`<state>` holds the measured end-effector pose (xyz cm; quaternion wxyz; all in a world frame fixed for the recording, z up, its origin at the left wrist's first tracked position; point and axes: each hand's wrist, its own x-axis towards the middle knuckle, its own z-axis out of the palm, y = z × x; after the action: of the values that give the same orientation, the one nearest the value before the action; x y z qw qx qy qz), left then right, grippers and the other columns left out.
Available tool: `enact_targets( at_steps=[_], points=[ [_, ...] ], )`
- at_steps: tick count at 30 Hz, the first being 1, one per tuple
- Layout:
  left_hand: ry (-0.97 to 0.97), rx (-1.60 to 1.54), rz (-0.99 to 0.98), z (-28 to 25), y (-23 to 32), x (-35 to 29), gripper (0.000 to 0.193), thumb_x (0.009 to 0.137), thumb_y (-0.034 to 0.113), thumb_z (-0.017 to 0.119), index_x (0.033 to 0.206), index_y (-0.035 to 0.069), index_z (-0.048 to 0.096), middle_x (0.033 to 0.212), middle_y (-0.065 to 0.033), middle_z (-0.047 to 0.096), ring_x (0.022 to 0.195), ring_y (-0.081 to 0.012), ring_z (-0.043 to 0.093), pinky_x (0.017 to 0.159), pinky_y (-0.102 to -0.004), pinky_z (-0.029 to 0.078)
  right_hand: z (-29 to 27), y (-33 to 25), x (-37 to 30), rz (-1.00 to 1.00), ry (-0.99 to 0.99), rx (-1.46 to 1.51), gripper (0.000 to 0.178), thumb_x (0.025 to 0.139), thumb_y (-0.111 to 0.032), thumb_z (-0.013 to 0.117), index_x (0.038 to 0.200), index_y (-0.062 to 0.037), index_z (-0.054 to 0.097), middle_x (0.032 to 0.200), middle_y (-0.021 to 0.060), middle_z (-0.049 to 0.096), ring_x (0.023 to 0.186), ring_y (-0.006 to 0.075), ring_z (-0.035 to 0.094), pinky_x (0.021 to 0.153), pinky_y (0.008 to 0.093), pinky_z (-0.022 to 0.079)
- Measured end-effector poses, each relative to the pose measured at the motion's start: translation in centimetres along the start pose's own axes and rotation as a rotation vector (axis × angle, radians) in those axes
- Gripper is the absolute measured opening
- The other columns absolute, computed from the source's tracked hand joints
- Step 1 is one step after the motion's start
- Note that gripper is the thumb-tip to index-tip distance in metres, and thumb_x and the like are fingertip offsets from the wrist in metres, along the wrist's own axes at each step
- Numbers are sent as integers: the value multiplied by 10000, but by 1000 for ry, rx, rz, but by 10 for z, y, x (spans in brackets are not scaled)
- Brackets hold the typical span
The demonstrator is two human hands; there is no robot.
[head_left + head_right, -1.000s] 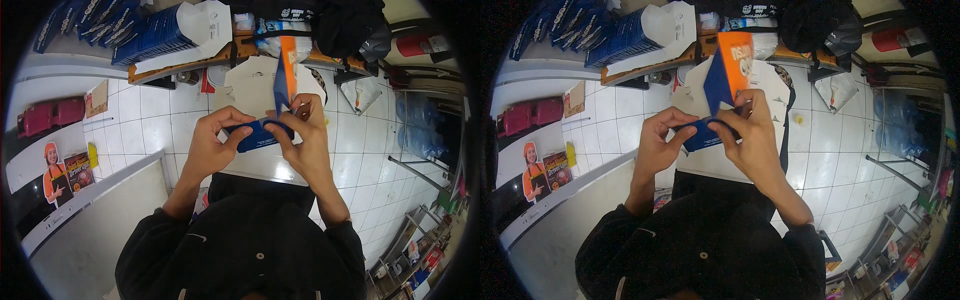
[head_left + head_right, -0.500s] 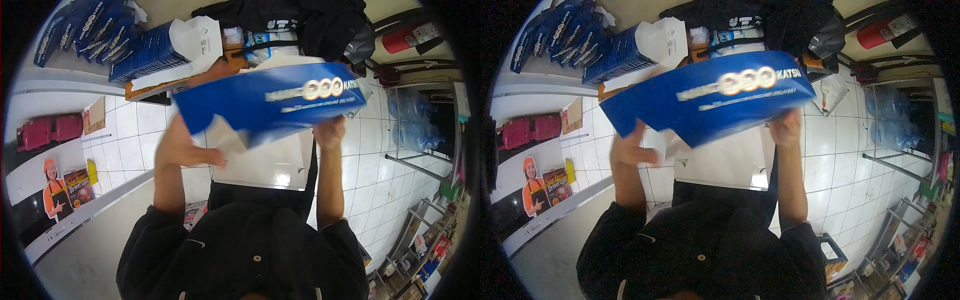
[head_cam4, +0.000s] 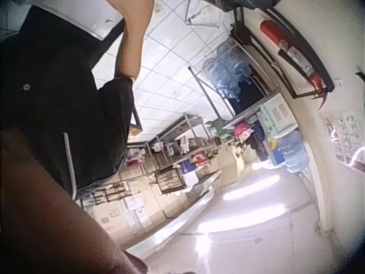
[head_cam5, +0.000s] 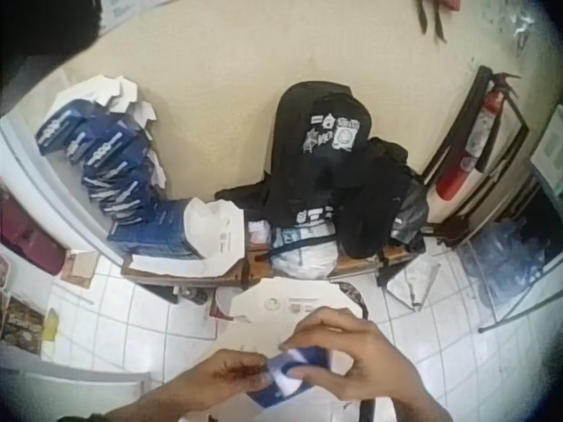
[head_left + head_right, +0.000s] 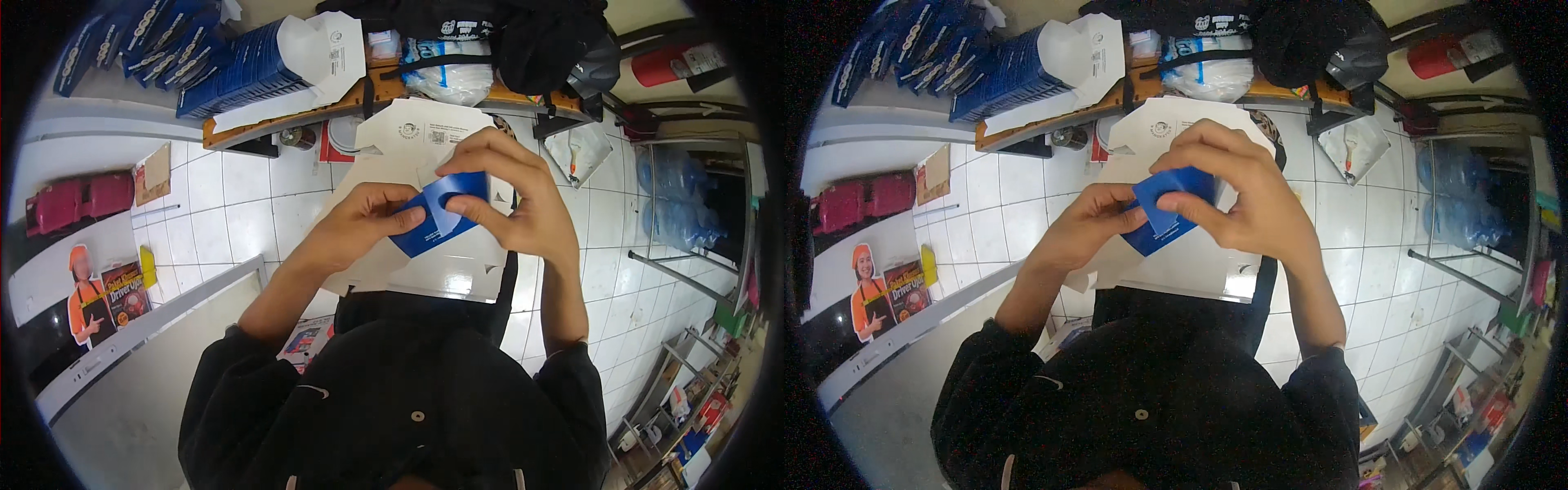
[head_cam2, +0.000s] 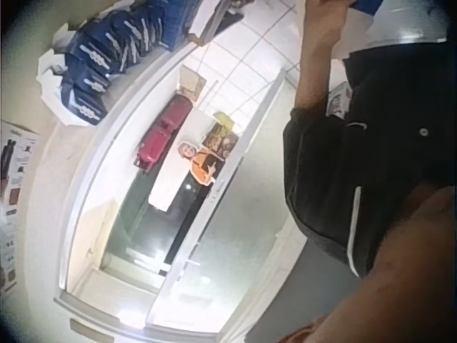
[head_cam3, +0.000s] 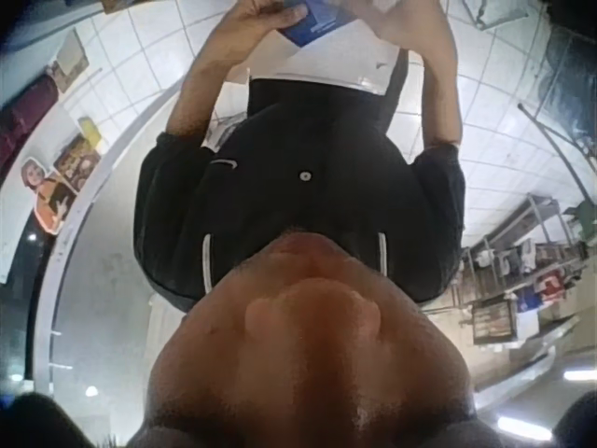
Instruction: The person picks up flat cardboard sheets and folds them into boxes, handling blue and white components and stacking the completed boxes on a shelf.
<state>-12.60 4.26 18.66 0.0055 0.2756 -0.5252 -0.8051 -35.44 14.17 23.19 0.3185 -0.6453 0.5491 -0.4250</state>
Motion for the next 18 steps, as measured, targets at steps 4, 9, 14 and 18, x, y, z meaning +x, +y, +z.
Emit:
enact_targets(
  at_steps=[4,9,14,18],
  points=[
    [72,-346,-36,9,-2,-2,347,978,146,690,1300,33,625,1040,-62,682,965,-130,627,902,-275,492,27,-6,-3,0,277,-375,258,799,-102,778,1028,-30,684,1060,120,648,968,321,632,850,405,485],
    [138,-275,50,4,6,-8,392,963,72,687,1332,82,554,940,-34,649,934,-113,607,866,-257,478,42,-14,-10,-54,354,-393,218,818,-53,749,1021,-25,673,1031,121,666,958,328,631,857,418,470],
    [124,-82,77,3,24,-8,348,932,1,683,1238,90,542,869,-18,624,872,-107,594,828,-265,467,40,-19,-16,-60,170,-280,252,819,-49,756,1065,-26,710,933,133,719,863,333,663,836,407,468],
    [250,469,366,15,46,-20,356,911,-37,674,1228,50,536,939,-50,614,927,-121,579,862,-281,453,26,-19,-23,192,150,-94,282,847,-25,744,1127,-28,705,870,113,742,794,248,695,822,356,478]
  ],
)
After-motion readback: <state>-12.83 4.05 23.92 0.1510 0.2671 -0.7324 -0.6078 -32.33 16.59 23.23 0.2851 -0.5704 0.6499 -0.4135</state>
